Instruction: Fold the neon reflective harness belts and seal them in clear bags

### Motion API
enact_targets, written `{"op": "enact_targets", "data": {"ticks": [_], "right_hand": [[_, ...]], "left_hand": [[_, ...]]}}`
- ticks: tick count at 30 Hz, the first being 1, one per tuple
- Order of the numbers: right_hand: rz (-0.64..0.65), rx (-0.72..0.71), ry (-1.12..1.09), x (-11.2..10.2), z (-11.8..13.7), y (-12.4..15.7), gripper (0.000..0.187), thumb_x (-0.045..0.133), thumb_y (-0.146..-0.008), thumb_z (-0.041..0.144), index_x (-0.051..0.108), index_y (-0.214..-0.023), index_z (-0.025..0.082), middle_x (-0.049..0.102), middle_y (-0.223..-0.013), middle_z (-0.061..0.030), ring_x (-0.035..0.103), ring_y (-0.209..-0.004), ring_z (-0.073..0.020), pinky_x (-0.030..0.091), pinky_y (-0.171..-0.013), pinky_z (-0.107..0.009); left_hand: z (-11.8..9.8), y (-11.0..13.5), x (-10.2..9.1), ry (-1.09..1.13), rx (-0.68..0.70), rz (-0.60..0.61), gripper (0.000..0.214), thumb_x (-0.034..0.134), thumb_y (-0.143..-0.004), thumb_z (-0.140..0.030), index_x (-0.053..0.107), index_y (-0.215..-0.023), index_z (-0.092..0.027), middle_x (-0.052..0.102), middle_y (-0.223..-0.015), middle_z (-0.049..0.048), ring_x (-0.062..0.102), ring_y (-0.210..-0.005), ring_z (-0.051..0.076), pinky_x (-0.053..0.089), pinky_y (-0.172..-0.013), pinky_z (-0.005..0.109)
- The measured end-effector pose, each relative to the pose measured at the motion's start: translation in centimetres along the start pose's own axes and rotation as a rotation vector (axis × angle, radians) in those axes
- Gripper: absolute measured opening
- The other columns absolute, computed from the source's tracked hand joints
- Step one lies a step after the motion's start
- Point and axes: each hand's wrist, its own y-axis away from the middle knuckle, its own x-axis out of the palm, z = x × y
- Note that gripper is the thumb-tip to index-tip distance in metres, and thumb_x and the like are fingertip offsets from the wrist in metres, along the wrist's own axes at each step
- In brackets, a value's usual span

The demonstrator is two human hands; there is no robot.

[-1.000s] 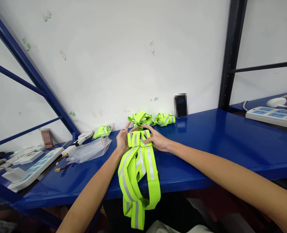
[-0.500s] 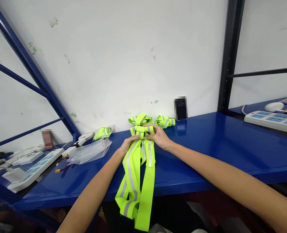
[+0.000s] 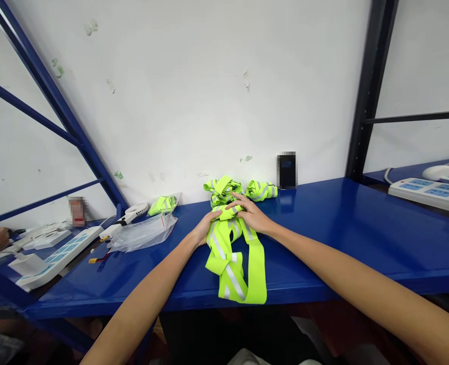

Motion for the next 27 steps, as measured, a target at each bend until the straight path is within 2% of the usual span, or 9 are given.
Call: {"op": "enact_targets", "data": {"ticks": [2, 3, 6, 8, 11, 14, 17, 22, 27], "right_hand": [[-0.029, 0.066, -0.12, 0.2, 0.2, 0.0, 0.052, 0.056, -0.073, 0.016, 0.065, -0.12, 0.034, 0.033, -0.156, 0.0058, 0.016, -0.148, -0.0278, 0.015, -0.119, -0.05], [-0.07, 0.103, -0.207, 0.3, 0.4, 0.0, 0.058, 0.058, -0.074, 0.019, 0.058, -0.129, 0.037, 0.034, -0.155, 0.0063, 0.018, -0.147, -0.0271, 0.016, -0.119, -0.049], [-0.13, 0.256, -0.534, 1.0, 0.9, -0.1, 0.071, 0.06, -0.075, 0.021, 0.042, -0.14, 0.041, 0.046, -0.148, 0.0032, 0.037, -0.139, -0.028, 0.032, -0.113, -0.051], [-0.091, 0.354, -0.722, 1.4, 1.4, -0.1, 0.068, 0.061, -0.073, 0.018, 0.046, -0.136, 0.035, 0.057, -0.137, -0.001, 0.05, -0.129, -0.0301, 0.042, -0.105, -0.053], [-0.072, 0.399, -0.878, 1.9, 2.1, 0.2, 0.05, 0.06, -0.07, 0.014, 0.059, -0.119, 0.026, 0.069, -0.12, -0.0043, 0.059, -0.119, -0.0309, 0.048, -0.099, -0.052], [-0.047, 0.359, -0.918, 2.2, 2.5, 0.4, 0.036, 0.061, -0.07, 0.012, 0.064, -0.104, 0.022, 0.073, -0.11, -0.0049, 0.062, -0.114, -0.0304, 0.049, -0.097, -0.048], [-0.042, 0.344, -0.908, 2.3, 2.6, 0.6, 0.032, 0.066, -0.069, 0.011, 0.065, -0.099, 0.021, 0.075, -0.104, -0.0054, 0.066, -0.107, -0.0301, 0.051, -0.094, -0.047], [-0.112, 0.373, -0.867, 2.1, 2.5, 0.6, 0.032, 0.076, -0.067, 0.016, 0.063, -0.096, 0.022, 0.075, -0.095, -0.0042, 0.071, -0.087, -0.0259, 0.055, -0.082, -0.042], [-0.196, 0.284, -0.755, 2.7, 1.9, 0.2, 0.04, 0.082, -0.061, 0.019, 0.06, -0.094, 0.022, 0.073, -0.09, -0.0013, 0.07, -0.084, -0.0239, 0.055, -0.08, -0.04]], "left_hand": [[-0.3, 0.0, 0.0, -0.018, 0.065, -0.052, 0.058, 0.079, -0.066, -0.023, 0.056, -0.119, -0.013, 0.073, -0.094, 0.0108, 0.071, -0.078, 0.025, 0.055, -0.083, 0.042], [-0.5, 0.0, 0.0, -0.019, 0.097, -0.072, 0.063, 0.081, -0.063, -0.021, 0.054, -0.119, -0.014, 0.073, -0.094, 0.01, 0.071, -0.078, 0.025, 0.055, -0.082, 0.042], [-0.9, 0.2, -0.1, -0.029, 0.149, -0.079, 0.066, 0.084, -0.057, -0.02, 0.055, -0.116, -0.013, 0.073, -0.096, 0.0102, 0.071, -0.081, 0.026, 0.056, -0.082, 0.042], [-1.0, 0.3, -0.2, -0.065, 0.143, -0.043, 0.064, 0.086, -0.056, -0.022, 0.058, -0.113, -0.012, 0.073, -0.097, 0.0117, 0.071, -0.084, 0.028, 0.056, -0.082, 0.042], [-0.7, 0.3, -0.2, -0.117, 0.163, -0.025, 0.067, 0.088, -0.055, -0.023, 0.058, -0.114, -0.013, 0.072, -0.102, 0.0123, 0.07, -0.089, 0.029, 0.055, -0.083, 0.042], [-0.2, 0.2, -0.2, -0.138, 0.196, -0.033, 0.066, 0.086, -0.061, -0.025, 0.056, -0.119, -0.017, 0.07, -0.112, 0.0115, 0.069, -0.096, 0.028, 0.054, -0.087, 0.043], [0.3, 0.1, -0.1, -0.157, 0.192, -0.034, 0.059, 0.082, -0.068, -0.03, 0.057, -0.121, -0.019, 0.069, -0.116, 0.0119, 0.068, -0.099, 0.028, 0.052, -0.092, 0.044], [0.6, 0.0, 0.2, -0.131, 0.195, -0.104, 0.059, 0.076, -0.075, -0.037, 0.054, -0.128, -0.023, 0.067, -0.121, 0.0105, 0.066, -0.106, 0.028, 0.05, -0.097, 0.044], [0.4, -0.1, 0.8, -0.021, 0.146, -0.058, 0.054, 0.076, -0.073, -0.026, 0.056, -0.121, -0.014, 0.07, -0.111, 0.013, 0.068, -0.1, 0.029, 0.051, -0.095, 0.045]]}}
